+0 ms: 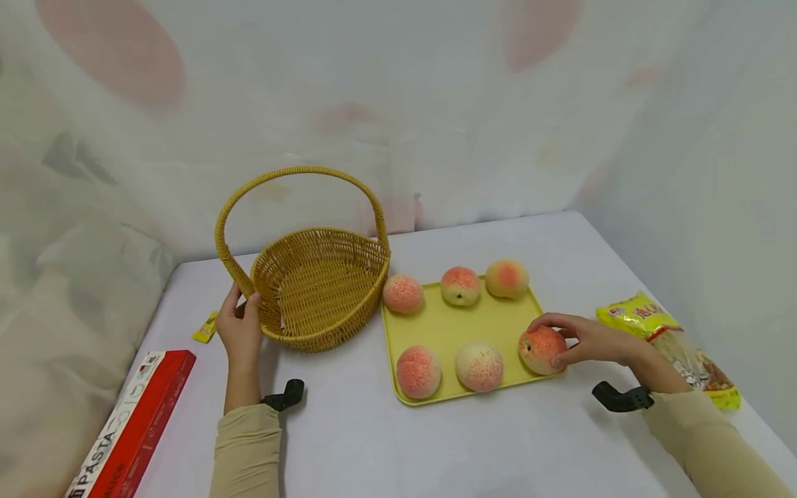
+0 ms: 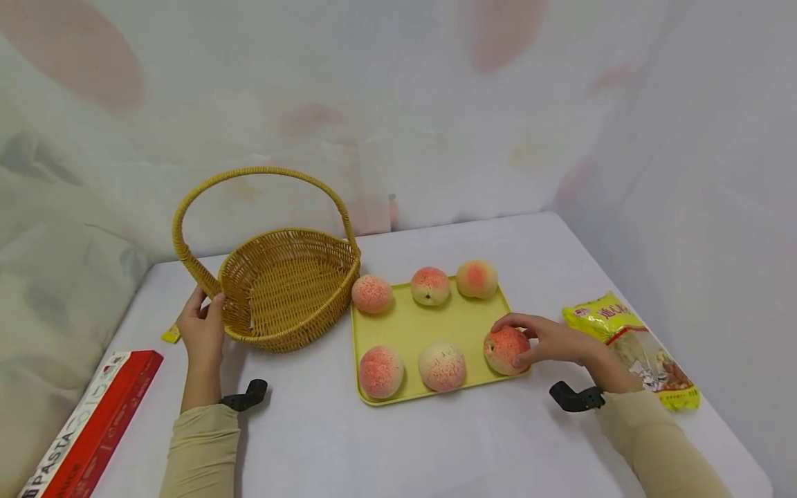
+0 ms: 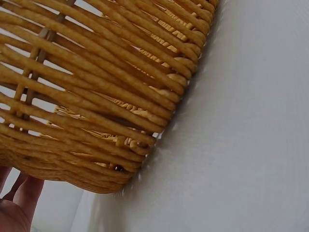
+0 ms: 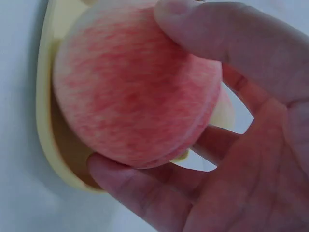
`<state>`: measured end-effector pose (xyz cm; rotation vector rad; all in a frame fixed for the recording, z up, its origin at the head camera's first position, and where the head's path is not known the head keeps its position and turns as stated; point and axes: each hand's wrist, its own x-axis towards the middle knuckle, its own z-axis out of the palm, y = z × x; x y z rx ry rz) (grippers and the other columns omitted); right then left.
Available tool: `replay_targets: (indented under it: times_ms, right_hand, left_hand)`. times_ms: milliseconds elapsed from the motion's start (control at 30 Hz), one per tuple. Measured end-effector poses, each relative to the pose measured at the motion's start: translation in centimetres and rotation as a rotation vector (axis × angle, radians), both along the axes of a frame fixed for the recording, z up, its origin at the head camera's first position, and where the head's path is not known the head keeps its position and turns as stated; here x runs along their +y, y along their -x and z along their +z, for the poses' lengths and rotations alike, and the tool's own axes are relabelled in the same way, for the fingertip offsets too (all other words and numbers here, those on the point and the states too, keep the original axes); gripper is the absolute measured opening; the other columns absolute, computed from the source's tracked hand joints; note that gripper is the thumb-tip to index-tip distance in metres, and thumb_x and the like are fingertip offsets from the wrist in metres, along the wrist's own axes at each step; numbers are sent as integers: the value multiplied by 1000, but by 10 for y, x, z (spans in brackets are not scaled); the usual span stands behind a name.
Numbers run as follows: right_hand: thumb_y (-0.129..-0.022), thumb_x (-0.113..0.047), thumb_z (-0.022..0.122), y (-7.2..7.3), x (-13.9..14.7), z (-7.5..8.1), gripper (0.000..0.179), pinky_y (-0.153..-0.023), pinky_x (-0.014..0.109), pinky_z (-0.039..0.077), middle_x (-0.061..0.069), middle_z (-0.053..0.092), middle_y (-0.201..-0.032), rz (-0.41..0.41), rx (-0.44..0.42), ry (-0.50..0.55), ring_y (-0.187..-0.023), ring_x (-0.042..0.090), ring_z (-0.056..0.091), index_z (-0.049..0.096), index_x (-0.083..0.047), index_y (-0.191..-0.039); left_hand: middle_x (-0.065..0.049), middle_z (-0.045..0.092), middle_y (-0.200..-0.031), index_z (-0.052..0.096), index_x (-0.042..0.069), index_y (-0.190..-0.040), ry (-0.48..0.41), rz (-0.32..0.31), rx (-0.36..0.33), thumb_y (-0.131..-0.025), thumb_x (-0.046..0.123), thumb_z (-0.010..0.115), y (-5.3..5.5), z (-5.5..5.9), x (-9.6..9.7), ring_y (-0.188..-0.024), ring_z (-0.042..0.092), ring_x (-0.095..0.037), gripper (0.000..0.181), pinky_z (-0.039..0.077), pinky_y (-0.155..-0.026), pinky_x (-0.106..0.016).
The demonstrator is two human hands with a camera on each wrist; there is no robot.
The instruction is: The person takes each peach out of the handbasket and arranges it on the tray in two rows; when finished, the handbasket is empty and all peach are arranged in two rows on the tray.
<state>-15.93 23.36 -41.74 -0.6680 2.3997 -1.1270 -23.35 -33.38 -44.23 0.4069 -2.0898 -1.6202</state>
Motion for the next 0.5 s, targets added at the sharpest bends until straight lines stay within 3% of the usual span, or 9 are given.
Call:
replay_targets:
  times_ms: [133,333,433,500]
  right_hand:
    - [-82,-18,69,2,0,3,45,-86,28,43,5,51,-125,39,-28,4,-110,26,47,51,-14,-123]
    - [-82,-19,69,4,-1,5,44,-88,23,40,7,49,-124,37,-55,-25,-111,15,45,50,-15,-121]
    - [-82,-21,69,4,-3,4,52,-89,24,39,10,46,-131,15,-85,-48,-115,21,42,48,-14,-128]
    - [-82,-23,69,3,-4,4,59,-92,32,38,14,41,-136,3,-97,-56,-121,28,38,44,-13,-134]
  left_hand:
    - [3,47,-137,45,35,-134,-6,1,16,-93,29,53,1,0,0,-111,53,-16,42,47,-91,-30]
    - [2,48,-135,47,33,-133,-17,-1,21,-93,26,54,2,-2,3,-110,54,-16,41,48,-89,-28]
    - [2,48,-135,48,34,-133,-19,-3,23,-93,26,54,3,-3,4,-109,54,-16,41,49,-88,-27]
    - [2,48,-135,47,34,-133,-16,-6,30,-93,26,54,3,-4,4,-109,54,-16,41,49,-87,-27]
